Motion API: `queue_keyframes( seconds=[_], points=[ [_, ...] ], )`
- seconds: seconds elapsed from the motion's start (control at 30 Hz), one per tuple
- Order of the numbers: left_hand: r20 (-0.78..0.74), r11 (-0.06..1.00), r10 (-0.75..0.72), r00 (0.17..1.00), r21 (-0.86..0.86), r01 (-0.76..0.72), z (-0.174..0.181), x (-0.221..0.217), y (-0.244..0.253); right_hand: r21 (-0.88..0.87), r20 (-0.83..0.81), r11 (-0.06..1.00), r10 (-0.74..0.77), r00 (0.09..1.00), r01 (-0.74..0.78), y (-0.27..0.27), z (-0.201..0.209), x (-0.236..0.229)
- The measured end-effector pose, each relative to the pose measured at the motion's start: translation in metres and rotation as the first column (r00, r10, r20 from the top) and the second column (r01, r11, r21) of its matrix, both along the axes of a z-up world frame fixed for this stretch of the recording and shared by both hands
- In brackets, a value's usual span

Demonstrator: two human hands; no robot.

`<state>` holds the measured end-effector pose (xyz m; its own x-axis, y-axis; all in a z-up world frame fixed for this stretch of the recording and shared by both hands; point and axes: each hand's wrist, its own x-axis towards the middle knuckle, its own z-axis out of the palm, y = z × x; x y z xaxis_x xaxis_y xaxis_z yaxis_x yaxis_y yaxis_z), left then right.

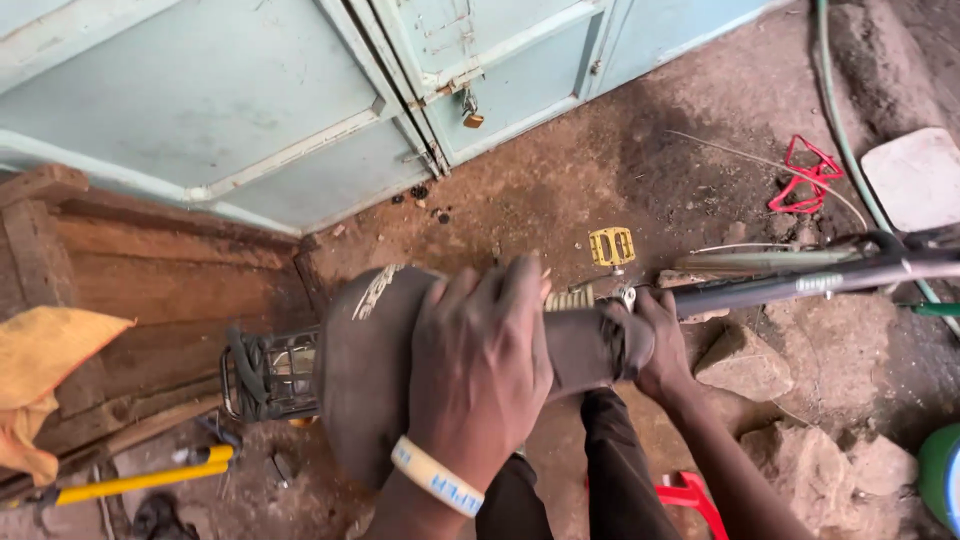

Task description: The person uses a wrench to tighten a bolt on the rear rack of a bicycle. The bicycle is positioned upside down on a stand, and the person works on the attachment point near the seat post.

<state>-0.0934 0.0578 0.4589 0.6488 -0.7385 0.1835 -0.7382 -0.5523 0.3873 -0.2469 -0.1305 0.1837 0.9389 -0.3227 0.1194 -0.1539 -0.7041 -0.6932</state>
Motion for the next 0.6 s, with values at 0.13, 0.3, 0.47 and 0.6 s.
queue_keyframes(
  seconds=[0.13, 0.3, 0.47, 0.6],
  points=[
    [0.006, 0.991, 0.097, 0.995, 0.096, -0.098, -0.005, -0.013, -0.008, 0.188, -0.44, 0.941, -0.176, 0.88, 0.282, -0.008, 0.03, 0.003],
    [0.106, 0.96, 0.245, 0.964, 0.109, -0.256, -0.01, -0.033, -0.018, 0.551, -0.593, 0.71, -0.037, 0.804, 0.439, -0.049, 0.067, 0.03],
    [0.083, 0.951, 0.291, 0.953, 0.082, -0.298, -0.009, -0.044, -0.019, 0.295, -0.792, 0.952, 0.195, 0.579, 0.082, -0.068, 0.105, 0.07],
    [0.085, 0.942, 0.317, 0.945, 0.088, -0.324, -0.006, -0.051, -0.02, 0.422, -0.685, 0.906, 0.343, 0.643, -0.033, -0.062, 0.103, 0.1]
  ],
)
